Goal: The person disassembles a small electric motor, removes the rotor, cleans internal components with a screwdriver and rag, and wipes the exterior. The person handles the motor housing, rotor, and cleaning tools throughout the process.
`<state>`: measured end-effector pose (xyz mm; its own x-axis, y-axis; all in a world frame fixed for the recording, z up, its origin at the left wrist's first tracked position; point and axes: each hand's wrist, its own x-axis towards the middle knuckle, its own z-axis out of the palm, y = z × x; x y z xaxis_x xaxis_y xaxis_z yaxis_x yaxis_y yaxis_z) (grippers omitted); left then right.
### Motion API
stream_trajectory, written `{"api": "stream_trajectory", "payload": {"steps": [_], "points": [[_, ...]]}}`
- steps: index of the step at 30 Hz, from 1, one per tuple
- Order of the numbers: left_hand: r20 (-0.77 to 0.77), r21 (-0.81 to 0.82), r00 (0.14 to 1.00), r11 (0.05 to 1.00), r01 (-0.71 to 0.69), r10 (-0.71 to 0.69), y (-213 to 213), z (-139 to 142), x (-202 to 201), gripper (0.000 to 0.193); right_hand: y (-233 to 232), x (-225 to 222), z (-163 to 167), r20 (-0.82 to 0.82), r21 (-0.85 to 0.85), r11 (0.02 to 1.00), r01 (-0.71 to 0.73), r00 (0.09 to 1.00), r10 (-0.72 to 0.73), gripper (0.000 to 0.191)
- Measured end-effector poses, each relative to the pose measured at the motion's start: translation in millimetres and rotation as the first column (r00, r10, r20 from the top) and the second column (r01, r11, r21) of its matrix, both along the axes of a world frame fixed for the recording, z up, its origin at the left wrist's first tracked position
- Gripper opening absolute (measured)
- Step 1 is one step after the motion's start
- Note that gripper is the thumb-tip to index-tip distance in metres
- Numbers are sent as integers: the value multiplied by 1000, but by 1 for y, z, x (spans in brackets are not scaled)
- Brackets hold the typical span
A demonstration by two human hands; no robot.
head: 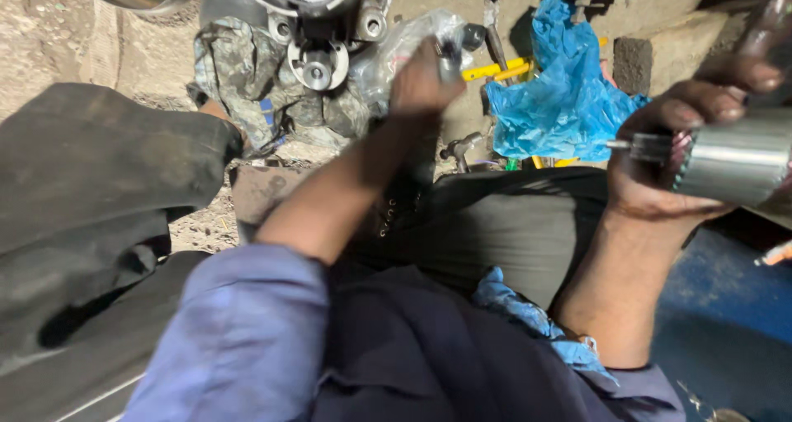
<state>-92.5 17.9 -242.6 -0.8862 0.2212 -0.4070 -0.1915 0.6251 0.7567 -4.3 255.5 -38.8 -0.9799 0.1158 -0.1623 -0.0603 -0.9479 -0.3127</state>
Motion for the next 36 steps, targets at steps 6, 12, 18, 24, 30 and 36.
{"api": "stream_trajectory", "payload": {"steps": [6, 12, 18, 24, 30, 36], "points": [[355, 252, 931, 951, -180, 82, -50, 39, 43, 112, 1, 5, -1, 6, -11, 1000, 15, 1000, -15, 50], [-285, 126, 958, 992, 17, 20, -70, -13, 12, 78, 1, 8, -1, -1, -6, 1000, 30, 1000, -30, 51], [140, -33, 984, 994, -106, 110, -86, -38, 32, 82, 0, 8, 0, -6, -5, 999, 41, 999, -41, 51], [-99, -184, 991, 980, 70, -90, -65, -24, 2, 103, 0, 6, -1, -10, 3, 999, 41, 999, -41, 52], [193, -396, 941, 856, 333, -276, -35, -3, -27, 59, -2, 1, -5, -20, 27, 999, 38, 999, -38, 53], [-415, -632, 486, 628, 455, -770, -32, -14, -10, 44, -8, -3, -8, 47, 3, 996, 94, 994, -94, 63]]}}
